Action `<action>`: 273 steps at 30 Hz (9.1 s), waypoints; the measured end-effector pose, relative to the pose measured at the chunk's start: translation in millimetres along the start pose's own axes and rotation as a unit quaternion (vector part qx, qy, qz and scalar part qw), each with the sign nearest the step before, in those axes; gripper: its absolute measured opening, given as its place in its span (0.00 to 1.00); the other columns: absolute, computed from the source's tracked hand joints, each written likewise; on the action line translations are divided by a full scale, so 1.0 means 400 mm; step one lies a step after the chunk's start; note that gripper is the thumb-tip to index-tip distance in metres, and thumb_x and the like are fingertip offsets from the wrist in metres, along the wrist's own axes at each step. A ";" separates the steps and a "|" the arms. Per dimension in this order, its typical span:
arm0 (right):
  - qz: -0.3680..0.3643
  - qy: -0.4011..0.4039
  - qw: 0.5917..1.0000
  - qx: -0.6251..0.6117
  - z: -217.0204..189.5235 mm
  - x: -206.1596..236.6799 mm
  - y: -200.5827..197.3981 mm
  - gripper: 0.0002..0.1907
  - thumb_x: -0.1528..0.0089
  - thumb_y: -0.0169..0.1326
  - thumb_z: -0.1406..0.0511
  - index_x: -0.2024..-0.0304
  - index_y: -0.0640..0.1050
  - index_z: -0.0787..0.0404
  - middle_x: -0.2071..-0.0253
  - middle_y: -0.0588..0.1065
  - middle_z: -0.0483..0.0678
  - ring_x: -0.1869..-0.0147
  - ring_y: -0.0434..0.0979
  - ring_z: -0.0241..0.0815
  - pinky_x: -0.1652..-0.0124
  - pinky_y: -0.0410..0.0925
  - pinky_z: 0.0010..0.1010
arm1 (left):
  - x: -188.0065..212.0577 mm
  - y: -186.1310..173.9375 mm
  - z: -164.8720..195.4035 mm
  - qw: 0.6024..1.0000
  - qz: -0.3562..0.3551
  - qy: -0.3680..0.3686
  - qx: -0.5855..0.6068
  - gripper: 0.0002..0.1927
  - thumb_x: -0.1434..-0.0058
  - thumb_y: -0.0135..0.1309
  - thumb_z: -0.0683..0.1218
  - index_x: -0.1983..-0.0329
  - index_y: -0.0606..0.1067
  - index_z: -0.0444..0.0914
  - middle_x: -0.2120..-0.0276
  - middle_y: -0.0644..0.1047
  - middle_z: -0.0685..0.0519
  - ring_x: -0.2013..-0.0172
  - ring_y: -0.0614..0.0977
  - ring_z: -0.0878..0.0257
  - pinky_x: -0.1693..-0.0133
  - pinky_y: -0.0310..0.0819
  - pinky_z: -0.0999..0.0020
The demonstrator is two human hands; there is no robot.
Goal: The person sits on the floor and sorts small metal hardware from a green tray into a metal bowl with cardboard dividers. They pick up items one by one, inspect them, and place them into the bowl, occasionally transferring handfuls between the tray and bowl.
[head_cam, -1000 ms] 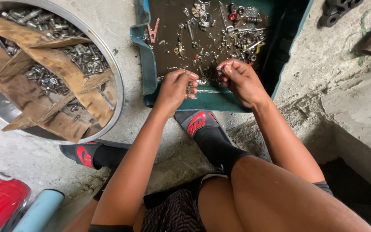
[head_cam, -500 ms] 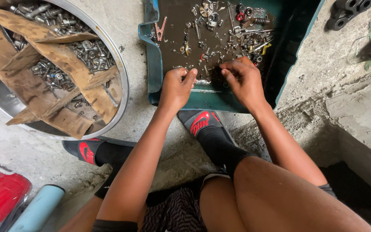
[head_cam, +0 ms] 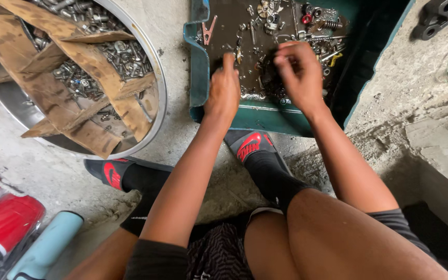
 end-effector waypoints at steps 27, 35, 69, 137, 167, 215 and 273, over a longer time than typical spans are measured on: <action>-0.155 -0.184 0.929 0.282 -0.269 -0.102 0.181 0.08 0.37 0.58 0.67 0.56 0.78 0.64 0.58 0.70 0.59 0.54 0.74 0.62 0.57 0.69 0.50 | 0.004 -0.046 -0.053 0.949 0.229 0.015 0.218 0.11 0.33 0.46 0.38 0.49 0.66 0.29 0.58 0.75 0.40 0.60 0.80 0.54 0.56 0.74 0.62; 0.003 0.029 0.996 0.085 -0.138 -0.108 0.000 0.08 0.27 0.47 0.65 0.51 0.76 0.62 0.62 0.73 0.53 0.57 0.75 0.53 0.56 0.69 0.42 | 0.051 0.122 -0.129 0.812 -0.040 -0.234 0.532 0.15 0.25 0.40 0.53 0.61 0.67 0.39 0.77 0.73 0.54 0.80 0.69 0.70 0.80 0.60 0.75; -0.055 -0.078 0.932 0.350 -0.078 -0.015 0.093 0.09 0.34 0.61 0.64 0.63 0.75 0.62 0.62 0.72 0.56 0.61 0.76 0.61 0.62 0.70 0.49 | 0.064 0.127 -0.097 0.786 -0.101 -0.184 0.582 0.11 0.28 0.46 0.45 0.62 0.71 0.32 0.72 0.72 0.54 0.74 0.73 0.68 0.72 0.73 0.73; -0.140 0.152 0.968 -0.142 0.048 0.126 0.075 0.08 0.29 0.57 0.67 0.49 0.79 0.65 0.63 0.74 0.41 0.61 0.67 0.29 0.59 0.64 0.24 | 0.087 0.145 -0.025 0.689 -0.168 -0.198 0.676 0.16 0.31 0.48 0.53 0.61 0.77 0.36 0.66 0.78 0.54 0.64 0.81 0.66 0.62 0.85 0.66; -0.076 -0.100 0.982 0.138 -0.273 -0.023 0.181 0.05 0.38 0.56 0.72 0.59 0.77 0.65 0.59 0.75 0.54 0.54 0.77 0.54 0.54 0.71 0.43 | 0.115 0.087 -0.093 0.609 -0.073 -0.261 0.745 0.18 0.30 0.46 0.56 0.66 0.77 0.39 0.72 0.78 0.53 0.76 0.76 0.63 0.79 0.64 0.74; -0.244 -0.264 0.829 0.429 -0.208 0.065 0.340 0.22 0.38 0.52 0.66 0.41 0.79 0.58 0.50 0.73 0.49 0.43 0.70 0.51 0.42 0.64 0.41 | 0.321 -0.177 0.001 0.874 -0.238 0.047 0.420 0.22 0.29 0.53 0.51 0.77 0.73 0.34 0.80 0.75 0.56 0.78 0.75 0.71 0.73 0.71 0.73; -0.059 -0.125 0.923 0.358 -0.208 -0.033 0.177 0.11 0.41 0.62 0.67 0.56 0.79 0.58 0.59 0.73 0.52 0.51 0.73 0.54 0.51 0.61 0.47 | 0.322 -0.177 -0.001 0.854 -0.275 -0.024 0.441 0.21 0.31 0.52 0.54 0.76 0.73 0.37 0.77 0.76 0.56 0.78 0.77 0.71 0.80 0.63 0.75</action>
Point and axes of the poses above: each hand's wrist, its own x-axis away from the middle knuckle, its own y-axis out of the palm, z = x × y, the point moved 9 cm from there along -x, towards the middle knuckle
